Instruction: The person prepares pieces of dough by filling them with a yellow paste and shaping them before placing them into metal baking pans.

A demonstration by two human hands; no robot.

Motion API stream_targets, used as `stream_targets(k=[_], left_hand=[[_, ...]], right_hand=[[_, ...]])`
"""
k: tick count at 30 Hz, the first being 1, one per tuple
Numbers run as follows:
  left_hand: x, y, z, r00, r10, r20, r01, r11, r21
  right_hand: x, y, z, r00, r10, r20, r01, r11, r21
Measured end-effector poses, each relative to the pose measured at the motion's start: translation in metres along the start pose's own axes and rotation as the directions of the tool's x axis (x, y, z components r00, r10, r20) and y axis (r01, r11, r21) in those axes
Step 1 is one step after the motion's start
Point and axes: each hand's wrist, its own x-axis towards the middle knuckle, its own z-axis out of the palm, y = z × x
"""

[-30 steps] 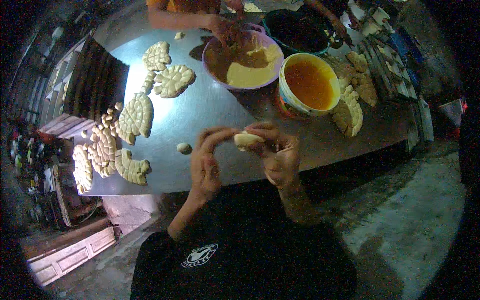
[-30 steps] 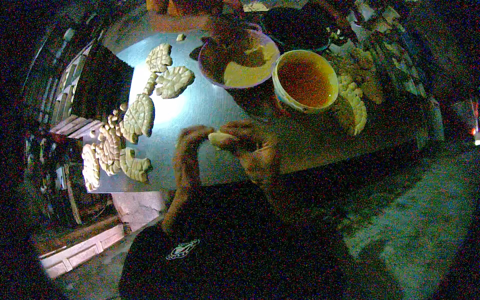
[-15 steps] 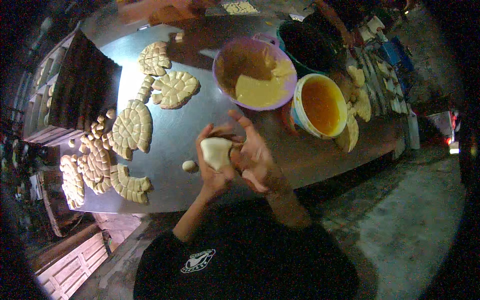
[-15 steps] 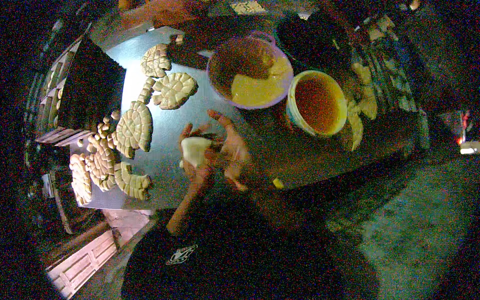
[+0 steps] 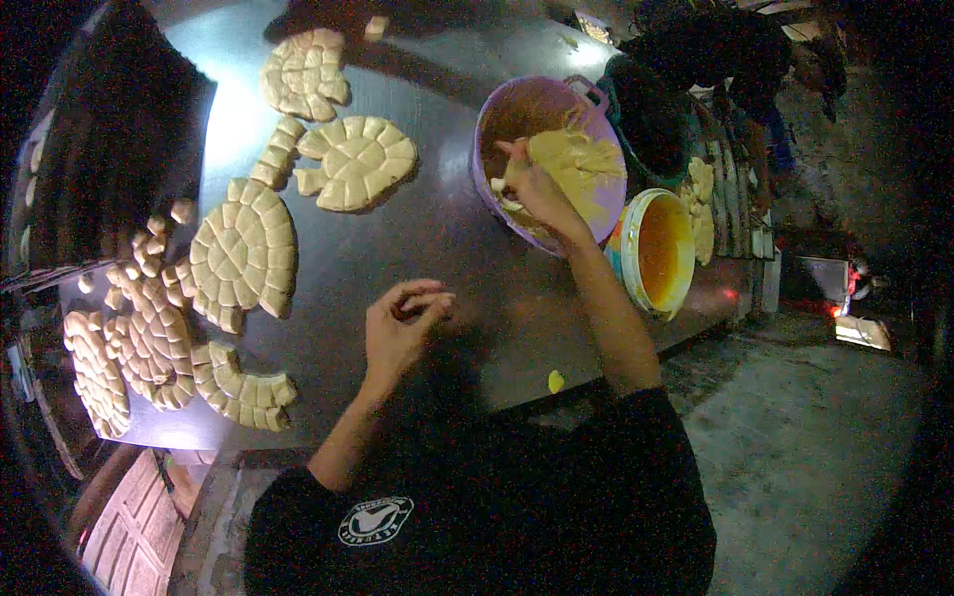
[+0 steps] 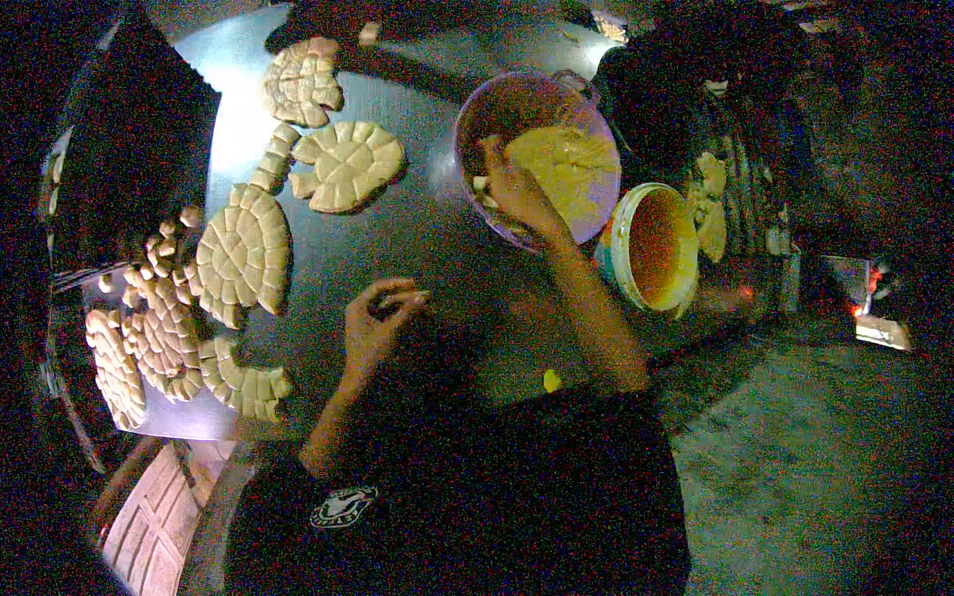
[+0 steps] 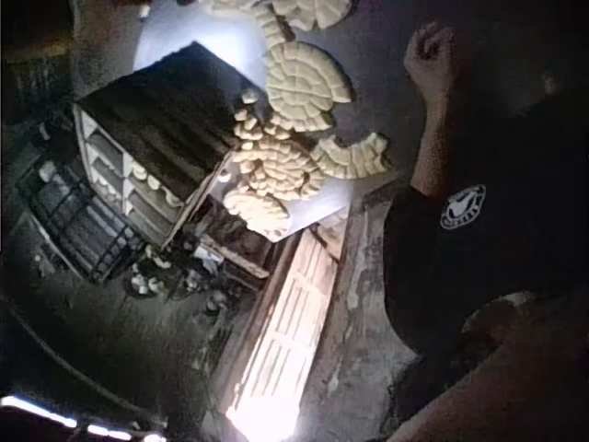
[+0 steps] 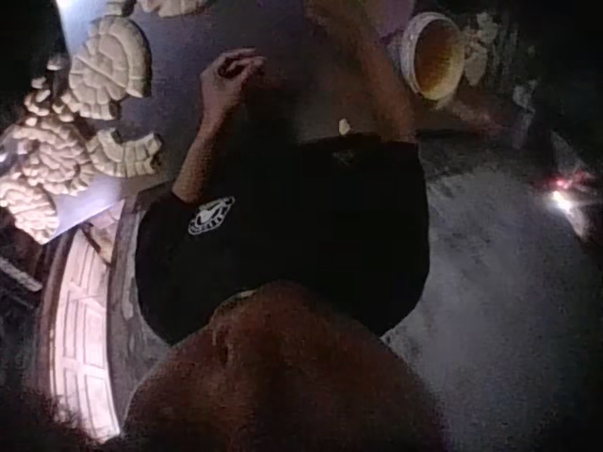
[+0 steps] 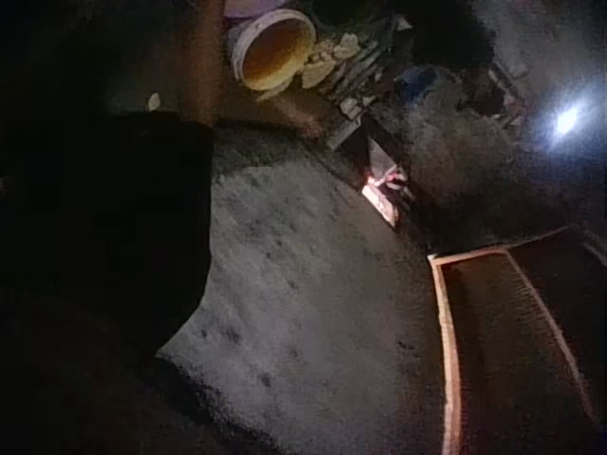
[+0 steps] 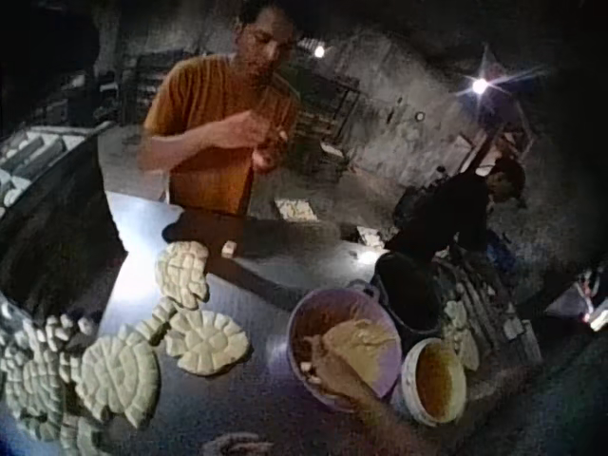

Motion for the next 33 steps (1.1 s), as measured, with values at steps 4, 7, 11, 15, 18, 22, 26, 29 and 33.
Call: stream_targets(k=[4, 7, 11, 15, 18, 22, 26, 29, 33], left_hand=[[0.018, 0.004, 0.0, 0.998, -0.069, 0.005, 0.069, 0.997, -0.044], [0.02, 0.012, 0.016, 0.995, -0.058, 0.082, 0.072, 0.982, -0.176], [-0.007, 0.064, 0.031, 0.96, -0.157, 0.233, 0.246, 0.87, -0.428], [-0.038, 0.067, 0.048, 0.935, -0.136, 0.329, 0.32, 0.722, -0.613], [-0.062, 0.074, 0.07, 0.947, -0.202, 0.251, 0.321, 0.647, -0.692], [-0.086, 0.054, 0.092, 0.958, -0.226, 0.175, 0.281, 0.637, -0.717], [-0.116, 0.055, 0.12, 0.988, 0.036, 0.152, 0.035, 0.899, -0.437], [-0.13, 0.04, 0.139, 0.963, 0.234, 0.133, -0.211, 0.963, -0.167], [-0.144, 0.024, 0.154, 0.895, 0.415, 0.16, -0.431, 0.899, 0.078]], right_hand=[[-0.023, -0.032, -0.017, 0.986, 0.137, -0.098, -0.123, 0.983, 0.137], [-0.051, -0.057, -0.021, 0.984, 0.15, -0.094, -0.091, 0.884, 0.459], [-0.114, -0.116, -0.026, 0.995, 0.099, -0.011, -0.032, 0.419, 0.907], [-0.159, -0.126, -0.023, 0.976, -0.025, -0.216, 0.208, 0.399, 0.893], [-0.183, -0.086, -0.024, 0.985, -0.067, -0.158, 0.171, 0.454, 0.874], [-0.221, -0.066, -0.045, 0.978, -0.192, -0.085, 0.16, 0.416, 0.895], [-0.254, -0.057, -0.074, 0.84, -0.504, -0.198, 0.536, 0.827, 0.17], [-0.278, -0.051, -0.079, 0.755, -0.6, -0.263, 0.627, 0.778, 0.025], [-0.303, -0.043, -0.086, 0.855, -0.393, -0.338, 0.517, 0.687, 0.51]])
